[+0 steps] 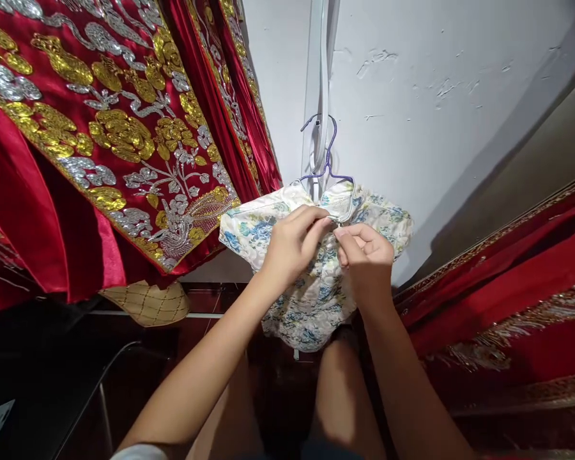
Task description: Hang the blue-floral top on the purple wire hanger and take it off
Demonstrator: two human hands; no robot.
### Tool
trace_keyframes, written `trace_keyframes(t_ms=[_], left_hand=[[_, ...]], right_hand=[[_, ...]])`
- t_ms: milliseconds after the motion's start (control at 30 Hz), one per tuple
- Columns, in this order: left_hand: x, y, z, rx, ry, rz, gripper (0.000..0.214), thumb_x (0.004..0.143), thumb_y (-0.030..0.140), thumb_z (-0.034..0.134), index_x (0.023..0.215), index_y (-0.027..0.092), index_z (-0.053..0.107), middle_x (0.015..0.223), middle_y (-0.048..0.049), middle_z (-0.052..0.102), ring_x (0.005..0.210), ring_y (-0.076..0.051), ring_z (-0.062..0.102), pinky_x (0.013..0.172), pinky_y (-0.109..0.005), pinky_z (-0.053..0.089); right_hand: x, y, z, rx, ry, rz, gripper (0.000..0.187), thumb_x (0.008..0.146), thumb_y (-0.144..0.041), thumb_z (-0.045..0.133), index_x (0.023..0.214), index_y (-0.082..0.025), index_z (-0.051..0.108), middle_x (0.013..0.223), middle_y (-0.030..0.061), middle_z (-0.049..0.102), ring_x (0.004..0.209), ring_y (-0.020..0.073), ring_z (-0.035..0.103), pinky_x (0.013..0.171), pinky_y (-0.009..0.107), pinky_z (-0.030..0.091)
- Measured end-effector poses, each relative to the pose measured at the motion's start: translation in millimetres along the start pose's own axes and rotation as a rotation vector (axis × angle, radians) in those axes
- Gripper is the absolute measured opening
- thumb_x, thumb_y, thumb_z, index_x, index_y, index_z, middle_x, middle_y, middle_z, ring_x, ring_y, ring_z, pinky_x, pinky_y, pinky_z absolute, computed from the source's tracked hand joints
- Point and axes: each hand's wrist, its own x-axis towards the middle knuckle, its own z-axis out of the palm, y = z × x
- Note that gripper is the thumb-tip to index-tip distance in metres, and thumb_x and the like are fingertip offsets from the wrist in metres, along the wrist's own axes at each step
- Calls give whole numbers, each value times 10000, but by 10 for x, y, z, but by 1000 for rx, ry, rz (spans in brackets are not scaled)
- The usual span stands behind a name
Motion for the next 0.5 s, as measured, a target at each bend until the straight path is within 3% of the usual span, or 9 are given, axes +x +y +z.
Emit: trace_keyframes(t_ms=[100,233,333,400,500], left_hand=[[65,73,-21,65,96,14,142,981,211,553,909,162,666,872,-43,693,849,-153,631,792,-291,464],[100,46,-332,-44,373,-146,124,964,235,588,883,194,672,848,-24,673,812,-143,617,764,-277,473],[4,-204,-644,-358,609,-425,181,944,170,594,769,173,642,728,1,606,680,-104,576,675,-215,482],[-123,-409,-787,-641,755,-701,271,956,119,538,691,151,586,636,11,550,586,-85,542,624,-188,489],[-362,-618,-814,-966,979,-1066,305,990,68,411,746,121,587,592,2,545,545,-86,563,622,-180,525]], right_hand=[[108,246,16,6,-18,36,157,759,-297,698,726,-185,594,472,-77,460,413,69,321,430,227,226],[17,532,-125,-129,-58,179,201,726,-288,664,613,-204,521,427,-87,389,404,73,300,436,239,212],[-210,586,-298,-216,9,155,206,720,-277,646,577,-198,520,455,-71,411,441,82,349,459,241,254],[-372,580,-360,-176,34,151,196,703,-269,649,570,-195,526,467,-66,427,447,80,362,460,237,257],[-594,603,-336,-34,36,229,163,675,-265,663,593,-198,538,449,-75,422,418,73,340,438,228,237]])
